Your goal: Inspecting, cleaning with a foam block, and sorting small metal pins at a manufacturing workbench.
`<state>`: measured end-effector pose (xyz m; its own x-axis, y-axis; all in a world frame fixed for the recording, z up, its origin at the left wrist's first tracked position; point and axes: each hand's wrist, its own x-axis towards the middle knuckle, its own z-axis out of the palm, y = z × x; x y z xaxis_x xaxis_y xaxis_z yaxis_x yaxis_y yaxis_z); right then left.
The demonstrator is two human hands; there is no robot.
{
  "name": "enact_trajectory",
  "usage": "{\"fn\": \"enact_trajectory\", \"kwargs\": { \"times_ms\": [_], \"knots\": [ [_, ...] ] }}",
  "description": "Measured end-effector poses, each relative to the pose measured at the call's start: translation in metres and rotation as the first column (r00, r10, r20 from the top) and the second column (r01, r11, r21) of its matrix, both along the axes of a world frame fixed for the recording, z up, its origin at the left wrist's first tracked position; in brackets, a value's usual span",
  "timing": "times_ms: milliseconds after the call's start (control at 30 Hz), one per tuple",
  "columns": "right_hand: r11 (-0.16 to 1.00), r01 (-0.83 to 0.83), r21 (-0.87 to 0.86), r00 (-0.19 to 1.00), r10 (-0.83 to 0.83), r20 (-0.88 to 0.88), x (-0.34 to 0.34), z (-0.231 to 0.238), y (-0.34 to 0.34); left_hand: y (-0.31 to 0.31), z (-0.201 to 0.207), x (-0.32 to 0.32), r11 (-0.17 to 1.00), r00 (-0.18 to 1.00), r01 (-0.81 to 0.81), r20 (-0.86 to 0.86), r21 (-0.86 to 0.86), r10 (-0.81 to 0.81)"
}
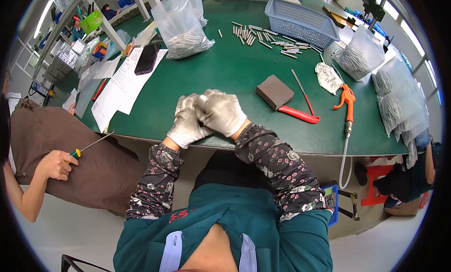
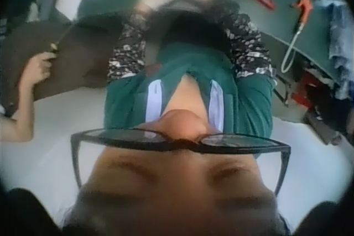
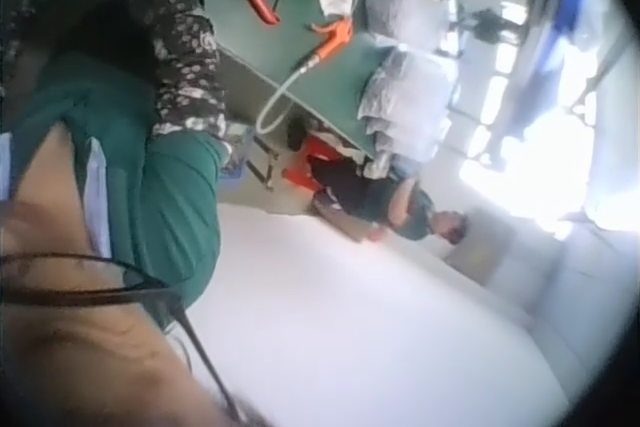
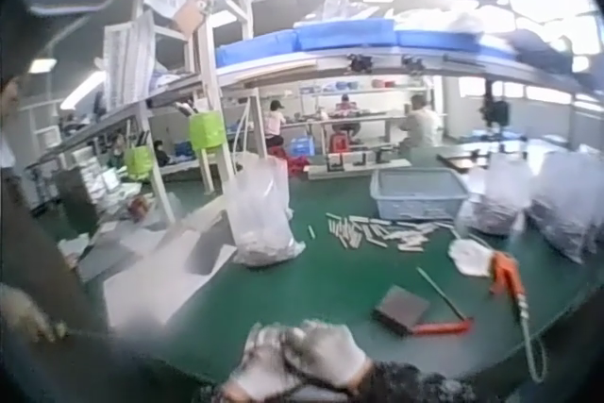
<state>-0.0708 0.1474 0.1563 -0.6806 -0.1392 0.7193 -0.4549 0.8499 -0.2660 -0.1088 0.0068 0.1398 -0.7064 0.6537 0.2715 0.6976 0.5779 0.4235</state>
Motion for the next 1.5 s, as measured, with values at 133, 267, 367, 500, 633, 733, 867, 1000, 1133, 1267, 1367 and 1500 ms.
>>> {"fn": "enact_trajectory", "kwargs": {
  "times_ms": [133,267,367,500,633,733,867,1000,1133,1267,1367,1500],
  "knots": [
    [0.886,0.089,-0.455,0.987,-0.141,-0.081,-0.010,-0.005,0.021,0.001,0.002,-0.002,0.995,0.992,0.094,-0.085,-0.028,-0.096],
    [0.971,0.198,-0.133,0.965,-0.217,-0.150,0.005,0.027,0.018,-0.004,0.005,-0.005,0.997,0.996,0.067,-0.066,0.030,-0.065],
    [0.962,0.152,0.225,0.987,-0.158,0.009,0.005,0.007,0.015,-0.006,-0.004,-0.007,0.997,0.990,0.074,-0.120,0.021,-0.071],
    [0.973,0.161,-0.164,0.987,-0.157,0.034,-0.007,-0.003,0.029,-0.002,0.002,-0.007,0.992,0.983,0.125,-0.131,-0.010,-0.126],
    [0.238,0.302,-0.923,0.914,0.202,0.351,-0.011,-0.002,0.031,0.003,-0.003,-0.004,0.974,0.991,0.133,-0.032,0.182,-0.129],
    [-0.390,0.268,-0.881,0.817,0.576,-0.007,-0.017,-0.019,0.034,0.031,-0.001,-0.001,0.924,0.968,0.233,-0.169,0.304,-0.188],
    [-0.664,0.212,-0.717,0.685,0.625,-0.376,-0.019,-0.029,0.024,0.064,0.004,-0.006,0.828,0.957,0.280,-0.207,0.486,-0.202],
    [-0.739,0.146,-0.658,0.612,0.590,-0.527,-0.026,-0.045,0.034,0.080,-0.002,-0.009,0.755,0.962,0.264,-0.107,0.600,-0.252],
    [-0.624,-0.048,-0.780,0.627,0.588,-0.510,-0.044,-0.070,0.041,0.089,0.001,-0.006,0.801,0.985,0.162,-0.044,0.576,-0.168],
    [-0.766,0.039,-0.642,0.624,0.521,-0.583,-0.065,-0.095,0.036,0.096,0.000,-0.006,0.865,0.995,0.097,-0.071,0.492,-0.071],
    [-0.747,0.021,-0.664,0.623,0.530,-0.576,-0.065,-0.095,0.037,0.098,0.003,-0.007,0.876,0.997,0.066,-0.073,0.479,-0.035],
    [-0.721,-0.006,-0.693,0.626,0.537,-0.565,-0.063,-0.093,0.040,0.101,0.006,-0.004,0.861,0.997,0.055,-0.069,0.506,-0.024]
  ]
}}
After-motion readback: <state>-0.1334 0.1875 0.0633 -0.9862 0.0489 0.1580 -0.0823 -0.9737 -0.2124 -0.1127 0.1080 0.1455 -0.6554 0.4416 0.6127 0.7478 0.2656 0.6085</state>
